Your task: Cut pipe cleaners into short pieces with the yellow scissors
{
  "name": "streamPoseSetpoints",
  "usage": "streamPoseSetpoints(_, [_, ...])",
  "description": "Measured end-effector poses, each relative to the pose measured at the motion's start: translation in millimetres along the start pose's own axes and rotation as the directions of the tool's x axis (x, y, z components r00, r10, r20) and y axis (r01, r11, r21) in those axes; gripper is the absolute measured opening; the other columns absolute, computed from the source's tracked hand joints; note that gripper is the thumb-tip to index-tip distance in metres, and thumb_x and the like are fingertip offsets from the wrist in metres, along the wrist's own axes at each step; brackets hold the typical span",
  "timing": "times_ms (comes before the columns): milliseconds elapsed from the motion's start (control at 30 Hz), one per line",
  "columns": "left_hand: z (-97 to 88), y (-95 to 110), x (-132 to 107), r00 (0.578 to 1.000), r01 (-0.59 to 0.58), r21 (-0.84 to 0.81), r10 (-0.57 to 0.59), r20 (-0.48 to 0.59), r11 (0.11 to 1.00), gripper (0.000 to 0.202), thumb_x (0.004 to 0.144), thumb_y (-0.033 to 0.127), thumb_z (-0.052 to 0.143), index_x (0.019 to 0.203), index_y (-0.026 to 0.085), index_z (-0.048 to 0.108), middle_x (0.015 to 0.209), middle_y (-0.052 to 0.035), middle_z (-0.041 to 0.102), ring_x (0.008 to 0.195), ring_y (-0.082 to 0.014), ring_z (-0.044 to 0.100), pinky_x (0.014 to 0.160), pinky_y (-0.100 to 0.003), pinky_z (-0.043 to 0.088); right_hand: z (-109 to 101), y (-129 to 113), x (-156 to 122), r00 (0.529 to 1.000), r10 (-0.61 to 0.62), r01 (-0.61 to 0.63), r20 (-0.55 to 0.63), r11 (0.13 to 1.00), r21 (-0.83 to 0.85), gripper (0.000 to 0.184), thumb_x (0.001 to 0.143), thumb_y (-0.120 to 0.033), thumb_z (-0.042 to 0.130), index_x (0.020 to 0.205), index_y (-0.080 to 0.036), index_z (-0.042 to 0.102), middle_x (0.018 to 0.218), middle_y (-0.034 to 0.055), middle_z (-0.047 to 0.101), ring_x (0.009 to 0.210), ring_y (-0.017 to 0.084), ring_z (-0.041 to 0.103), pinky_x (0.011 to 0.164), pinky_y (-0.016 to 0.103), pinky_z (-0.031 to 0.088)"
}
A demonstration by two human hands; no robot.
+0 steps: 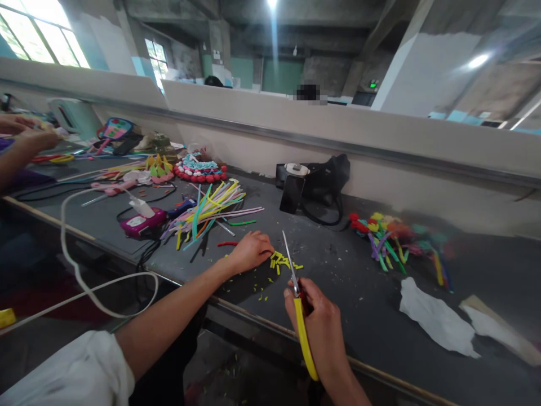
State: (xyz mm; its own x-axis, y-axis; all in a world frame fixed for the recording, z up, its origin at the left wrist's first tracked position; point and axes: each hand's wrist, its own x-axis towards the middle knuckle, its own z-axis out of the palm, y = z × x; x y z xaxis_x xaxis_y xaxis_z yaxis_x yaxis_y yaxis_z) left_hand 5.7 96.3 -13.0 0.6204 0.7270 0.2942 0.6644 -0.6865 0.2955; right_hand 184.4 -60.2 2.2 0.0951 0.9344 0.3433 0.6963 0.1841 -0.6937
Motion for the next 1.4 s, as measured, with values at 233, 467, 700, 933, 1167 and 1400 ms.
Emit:
streamPoseSetpoints(233, [13.9,15.2,3.2,0.994,0.111,0.013,-0.111,-0.002,0.994,0.018,0.078,0.019,0.053,0.075,0.014,0.07,0.082,-0.0133,0.067,0.088,-0.0267,0.058,0.085,-0.041,0.039,0.2,-12.5,6.5,1.0,0.015,-0.015,-0.007,0.999,0.036,0.025,0.085,-0.038,0.057,0.096,-0.018,0.067,0.087,0.0025,0.072,0.067,0.014,0.067,0.063,0.02,0.05])
streamPoseSetpoints(467, [5.3,14.9,4.1,0.97,0.222,-0.2,-0.237,-0.052,0.954,0.013,0.071,0.017,0.057,0.072,0.014,0.069,0.076,-0.0093,0.068,0.079,-0.0222,0.061,0.076,-0.034,0.044,2.2,-18.0,12.0,0.999,0.025,-0.024,-0.027,0.998,0.06,0.026,0.084,-0.04,0.058,0.096,-0.018,0.067,0.081,0.002,0.071,0.065,0.014,0.066,0.062,0.021,0.049])
streamPoseSetpoints(700, [-15.0,47.9,-19.8,0.949,0.216,-0.871,-0.304,0.081,0.441,0.021,0.073,0.034,0.063,0.075,0.013,0.066,0.066,-0.0009,0.063,0.06,-0.0109,0.054,0.059,-0.022,0.04,2.7,-15.7,18.5,0.981,0.114,-0.086,-0.159,0.981,0.174,0.043,0.081,-0.043,0.063,0.115,-0.018,0.058,0.078,0.002,0.068,0.064,0.016,0.066,0.061,0.025,0.052])
streamPoseSetpoints(933, [-12.4,77.4,-28.4,0.939,0.25,-0.96,-0.271,0.21,0.124,0.023,0.063,0.033,0.074,0.065,0.013,0.064,0.061,0.0006,0.059,0.058,-0.0088,0.05,0.059,-0.022,0.037,2.5,-7.9,24.7,0.981,0.054,-0.023,-0.189,0.986,0.163,0.035,0.081,-0.036,0.061,0.113,-0.021,0.058,0.085,0.0021,0.068,0.067,0.014,0.066,0.067,0.026,0.053])
streamPoseSetpoints(1167, [-19.3,74.5,-27.6,0.955,0.28,-0.942,-0.151,0.254,0.185,0.019,0.063,0.03,0.072,0.07,0.013,0.067,0.063,0.0,0.061,0.059,-0.0092,0.051,0.06,-0.022,0.038,-2.7,-13.4,25.5,0.98,0.028,-0.002,-0.196,0.991,0.133,0.031,0.081,-0.034,0.061,0.109,-0.02,0.058,0.08,-0.0001,0.066,0.063,0.013,0.064,0.067,0.026,0.053])
streamPoseSetpoints(1400, [-24.7,76.3,-24.7,0.937,0.199,-0.98,-0.299,0.182,0.025,0.011,0.063,0.023,0.07,0.066,0.014,0.065,0.06,0.0018,0.058,0.056,-0.0082,0.047,0.059,-0.022,0.038,0.6,-21.4,26.0,0.966,0.032,-0.012,-0.256,0.997,0.079,0.033,0.084,-0.041,0.058,0.11,-0.021,0.059,0.089,0.0031,0.067,0.067,0.014,0.065,0.065,0.026,0.053])
